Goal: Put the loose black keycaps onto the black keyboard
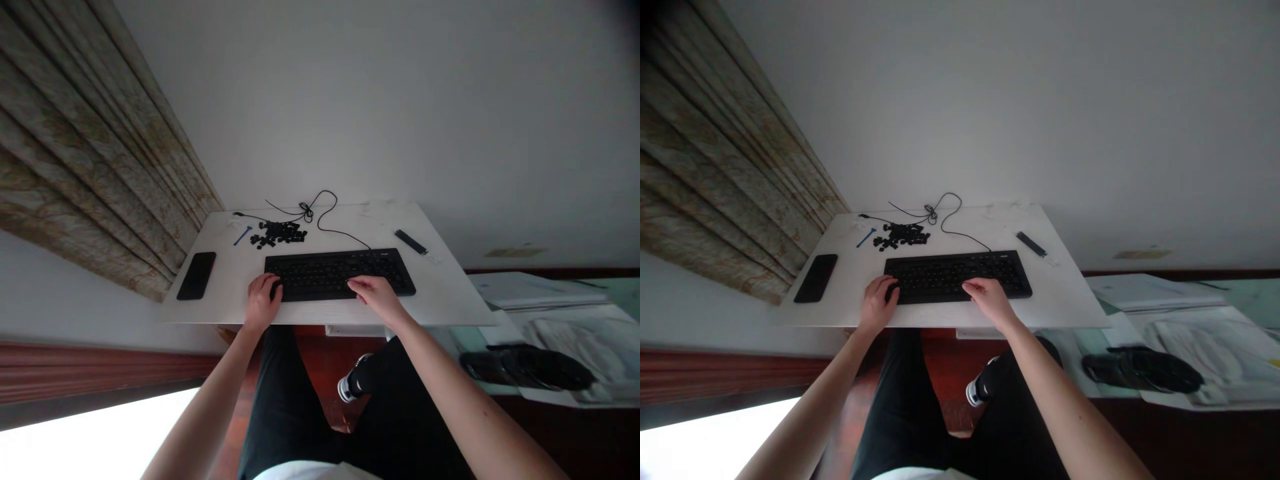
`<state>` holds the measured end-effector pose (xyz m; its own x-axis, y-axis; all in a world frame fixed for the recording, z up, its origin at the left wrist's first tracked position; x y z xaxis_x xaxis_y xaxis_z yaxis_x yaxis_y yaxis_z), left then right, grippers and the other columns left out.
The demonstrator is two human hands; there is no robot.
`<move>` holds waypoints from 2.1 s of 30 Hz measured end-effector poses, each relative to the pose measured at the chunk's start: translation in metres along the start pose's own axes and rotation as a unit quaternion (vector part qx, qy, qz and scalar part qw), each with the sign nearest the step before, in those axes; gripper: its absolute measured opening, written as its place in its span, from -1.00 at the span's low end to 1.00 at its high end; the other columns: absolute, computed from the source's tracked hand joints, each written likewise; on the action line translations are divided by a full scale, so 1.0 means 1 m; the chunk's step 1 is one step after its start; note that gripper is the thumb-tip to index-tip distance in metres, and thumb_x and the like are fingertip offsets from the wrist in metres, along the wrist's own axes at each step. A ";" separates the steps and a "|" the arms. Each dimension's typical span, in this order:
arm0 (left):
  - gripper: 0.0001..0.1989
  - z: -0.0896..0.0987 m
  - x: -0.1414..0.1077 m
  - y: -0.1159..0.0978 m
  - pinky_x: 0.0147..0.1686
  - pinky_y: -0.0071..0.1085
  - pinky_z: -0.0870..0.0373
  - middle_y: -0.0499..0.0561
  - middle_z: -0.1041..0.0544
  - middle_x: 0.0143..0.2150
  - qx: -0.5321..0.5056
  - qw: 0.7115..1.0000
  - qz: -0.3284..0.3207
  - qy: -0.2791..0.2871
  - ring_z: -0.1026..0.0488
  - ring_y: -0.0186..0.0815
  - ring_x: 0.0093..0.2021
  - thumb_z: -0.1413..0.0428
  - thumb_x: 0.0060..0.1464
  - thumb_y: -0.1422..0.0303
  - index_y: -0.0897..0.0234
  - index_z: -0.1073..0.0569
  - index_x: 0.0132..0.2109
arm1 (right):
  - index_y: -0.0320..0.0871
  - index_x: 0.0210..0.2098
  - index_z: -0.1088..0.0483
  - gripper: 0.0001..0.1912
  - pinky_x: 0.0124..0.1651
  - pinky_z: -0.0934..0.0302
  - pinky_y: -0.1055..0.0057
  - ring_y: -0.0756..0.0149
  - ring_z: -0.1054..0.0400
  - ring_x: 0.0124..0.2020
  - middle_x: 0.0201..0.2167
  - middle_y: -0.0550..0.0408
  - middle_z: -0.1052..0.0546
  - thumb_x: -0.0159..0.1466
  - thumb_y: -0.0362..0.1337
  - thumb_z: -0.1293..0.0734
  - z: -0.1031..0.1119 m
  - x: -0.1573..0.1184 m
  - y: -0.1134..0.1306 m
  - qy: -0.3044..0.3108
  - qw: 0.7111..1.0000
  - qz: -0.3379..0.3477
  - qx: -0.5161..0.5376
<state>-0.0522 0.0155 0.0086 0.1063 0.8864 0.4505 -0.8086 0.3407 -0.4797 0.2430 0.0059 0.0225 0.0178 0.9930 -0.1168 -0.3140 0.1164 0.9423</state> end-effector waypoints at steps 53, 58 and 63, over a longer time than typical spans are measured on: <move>-0.67 -0.007 -0.003 0.009 0.13 -0.11 -0.35 0.13 -0.43 0.03 -0.080 0.997 0.017 0.002 -0.38 -0.11 0.09 -0.06 -0.01 0.54 0.23 -0.41 -0.05 | -0.09 -0.27 -0.52 -0.75 -0.32 -0.23 0.46 0.25 -0.49 -0.29 -0.28 0.06 -0.61 0.06 -0.19 -0.50 -0.129 0.085 0.050 0.194 0.902 0.018 -0.385; -0.68 -0.009 -0.003 0.008 0.13 -0.12 -0.35 0.13 -0.44 0.03 -0.066 0.998 0.003 0.006 -0.38 -0.12 0.09 -0.07 0.00 0.53 0.24 -0.41 -0.06 | -0.10 -0.32 -0.49 -0.77 -0.37 -0.22 0.44 0.25 -0.49 -0.37 -0.39 0.07 -0.61 0.07 -0.16 -0.49 -0.131 0.086 0.056 0.214 0.878 -0.008 -0.429; -0.67 -0.010 -0.003 0.006 0.14 -0.11 -0.33 0.13 -0.43 0.04 -0.046 0.999 -0.003 0.014 -0.38 -0.11 0.09 -0.08 0.00 0.51 0.23 -0.42 -0.04 | -0.16 -0.38 -0.49 -0.83 -0.45 -0.23 0.48 0.35 -0.45 -0.54 -0.51 0.07 -0.60 0.14 -0.18 -0.45 -0.135 0.087 0.055 0.274 0.870 -0.039 -0.408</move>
<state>-0.0511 0.0179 -0.0032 0.1282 0.8920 0.4335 -0.7509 0.3729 -0.5451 0.0987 0.0959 0.0219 -0.3153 0.7978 -0.5138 -0.9058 -0.0915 0.4137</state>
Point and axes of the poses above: each hand's wrist, its own x-axis towards the middle knuckle, its own z-axis out of the back of the hand, y = z × x, the point moved 5 cm from there along x, towards the middle knuckle
